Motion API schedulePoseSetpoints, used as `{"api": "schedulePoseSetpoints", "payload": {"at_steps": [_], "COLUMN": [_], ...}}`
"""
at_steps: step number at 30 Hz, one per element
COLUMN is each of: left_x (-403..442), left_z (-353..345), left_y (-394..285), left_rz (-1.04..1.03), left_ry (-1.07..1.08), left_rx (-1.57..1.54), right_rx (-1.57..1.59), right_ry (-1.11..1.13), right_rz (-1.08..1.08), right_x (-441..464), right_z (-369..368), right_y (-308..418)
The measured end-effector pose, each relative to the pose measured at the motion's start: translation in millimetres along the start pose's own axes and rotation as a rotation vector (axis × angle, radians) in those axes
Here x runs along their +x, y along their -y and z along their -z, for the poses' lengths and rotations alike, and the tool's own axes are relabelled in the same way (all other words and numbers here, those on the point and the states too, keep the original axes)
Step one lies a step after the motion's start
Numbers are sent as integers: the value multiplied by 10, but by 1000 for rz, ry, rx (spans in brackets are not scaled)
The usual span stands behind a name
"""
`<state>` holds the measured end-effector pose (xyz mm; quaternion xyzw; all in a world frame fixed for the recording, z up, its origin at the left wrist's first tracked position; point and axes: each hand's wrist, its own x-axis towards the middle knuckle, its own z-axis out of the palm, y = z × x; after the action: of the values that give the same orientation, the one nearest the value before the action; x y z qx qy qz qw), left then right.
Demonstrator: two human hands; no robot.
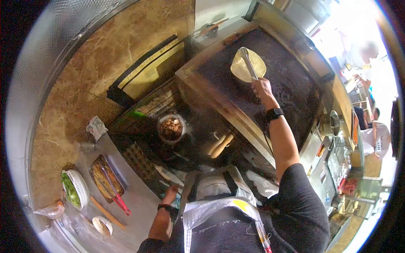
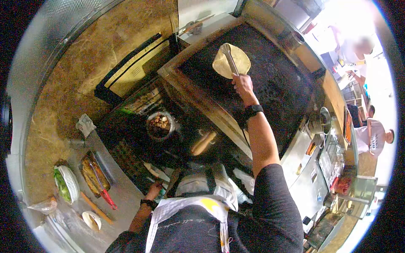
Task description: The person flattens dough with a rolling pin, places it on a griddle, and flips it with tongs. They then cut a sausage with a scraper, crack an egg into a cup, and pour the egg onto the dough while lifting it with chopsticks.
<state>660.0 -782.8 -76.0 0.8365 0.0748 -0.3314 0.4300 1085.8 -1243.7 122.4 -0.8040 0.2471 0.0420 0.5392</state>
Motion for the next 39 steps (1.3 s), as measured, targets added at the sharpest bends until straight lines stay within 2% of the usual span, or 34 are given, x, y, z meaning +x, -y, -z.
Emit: {"api": "schedulePoseSetpoints", "payload": {"at_steps": [4, 5, 7, 10, 12, 15, 16, 17, 18, 20, 21, 22, 24, 25, 26, 28, 29, 33, 35, 38, 39], "left_x": [136, 183, 287, 311, 305, 416, 446, 423, 456, 576, 467, 519, 511, 679, 663, 671, 683, 633, 484, 332, 180], "left_z": [-11, -8, 3, -27, 22, 22, 22, 91, 119, 35, 132, 124, 166, 102, 79, -39, -93, -533, -928, -1564, -1696], "left_y": [-92, -82, -68, -63, -134, -34, 35, -68, -3, 267, 30, -23, -14, 255, 279, 225, 162, -182, -294, -440, -499], "left_rz": [-119, -121, 11, -52, -35, -55, -77, -6, -32, 2, 61, 41, -300, -368, -392, -744, -765, -708, -210, -181, -120], "left_ry": [-102, -101, -50, -105, -66, -25, -24, 32, 83, 106, 182, 226, 206, 243, 255, 71, 78, 236, 230, 236, 261], "left_rx": [-89, -89, -128, -74, -93, -104, -109, -3, 35, -166, -359, -328, 184, 457, 477, 842, 859, 816, 179, 297, 248], "right_rx": [-179, -283, -280, -246, -135, -476, -685, -768, -850, -711, -583, -467, -584, -664, -654, -651, -628, -558, -458, -173, -128], "right_ry": [10, -30, -58, -88, -22, -332, -313, -291, -273, -342, -364, -455, -592, -598, -627, -555, -514, -475, -466, -559, -540], "right_rz": [7, 80, 92, 43, -13, 204, 98, 93, 79, 31, 58, 114, 238, 145, 130, 69, -13, 47, 86, 151, 35], "right_x": [-50, 65, 49, -194, -451, -1099, -1338, -1539, -1748, -2245, -2470, -2616, -2916, -3025, -3089, -3195, -3201, -3196, -3240, -3421, -3476], "right_z": [-38, -44, -4, 80, 161, 231, 332, 458, 603, 921, 1080, 1262, 1626, 1795, 1887, 2090, 2131, 2354, 2531, 2832, 2959], "right_y": [492, 428, 380, 333, 231, -6, -41, -167, -293, -474, -560, -840, -1208, -1387, -1547, -1876, -1970, -2314, -2503, -2958, -3118]}}
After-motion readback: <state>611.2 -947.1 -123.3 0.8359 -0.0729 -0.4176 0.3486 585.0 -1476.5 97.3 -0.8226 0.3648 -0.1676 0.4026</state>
